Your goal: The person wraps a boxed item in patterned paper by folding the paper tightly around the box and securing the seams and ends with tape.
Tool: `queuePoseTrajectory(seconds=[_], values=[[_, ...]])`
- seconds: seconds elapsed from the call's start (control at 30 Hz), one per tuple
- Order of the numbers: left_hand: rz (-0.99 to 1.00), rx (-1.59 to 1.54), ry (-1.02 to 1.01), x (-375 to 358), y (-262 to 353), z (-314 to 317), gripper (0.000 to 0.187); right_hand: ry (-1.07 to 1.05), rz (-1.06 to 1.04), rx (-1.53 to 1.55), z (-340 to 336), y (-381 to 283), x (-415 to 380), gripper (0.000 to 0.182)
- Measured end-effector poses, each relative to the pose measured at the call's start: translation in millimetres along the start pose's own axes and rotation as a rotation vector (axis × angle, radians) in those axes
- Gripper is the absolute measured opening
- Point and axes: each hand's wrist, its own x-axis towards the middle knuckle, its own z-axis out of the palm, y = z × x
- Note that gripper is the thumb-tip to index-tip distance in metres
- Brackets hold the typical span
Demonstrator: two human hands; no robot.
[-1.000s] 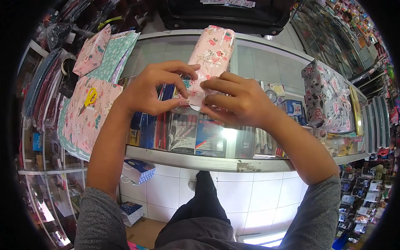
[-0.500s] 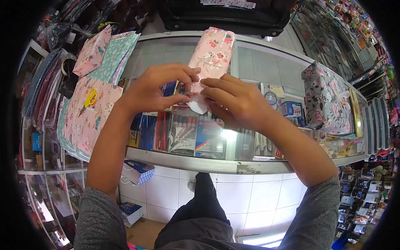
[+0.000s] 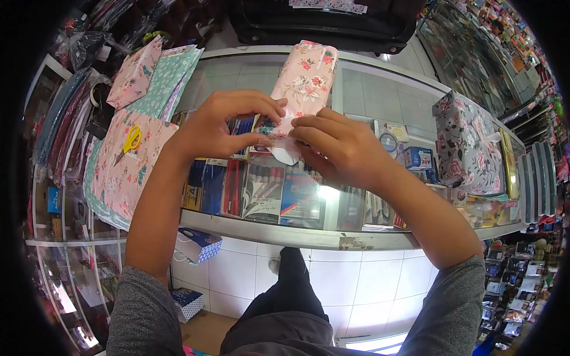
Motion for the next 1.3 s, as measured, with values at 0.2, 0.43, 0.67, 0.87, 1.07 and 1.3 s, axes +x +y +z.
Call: queuePoseTrajectory(seconds=[0.2,0.43,0.67,0.87,1.07,1.3], values=[[0.0,0.04,-0.003,-1,-2,1,0.037,-0.001,-0.011,-0.025,1,0,0,0.038],[0.015,0.03,0.006,0,-3,3,0.036,0.002,0.026,-0.016,1,-4,1,0.038],[0.024,0.013,-0.022,-2,-7,3,0.032,0.018,0.028,-0.043,5,-4,1,0.035],[0.027,0.014,-0.049,-3,9,0,0.017,0.046,-0.01,-0.064,6,-6,1,0.034],[0.065,0.108,-0.087,-3,9,4,0.021,0.053,-0.009,-0.034,6,-4,1,0.034],[0.063,0.154,-0.09,-3,8,7,0.018,0.012,0.057,0.023,0,-1,0,0.032]])
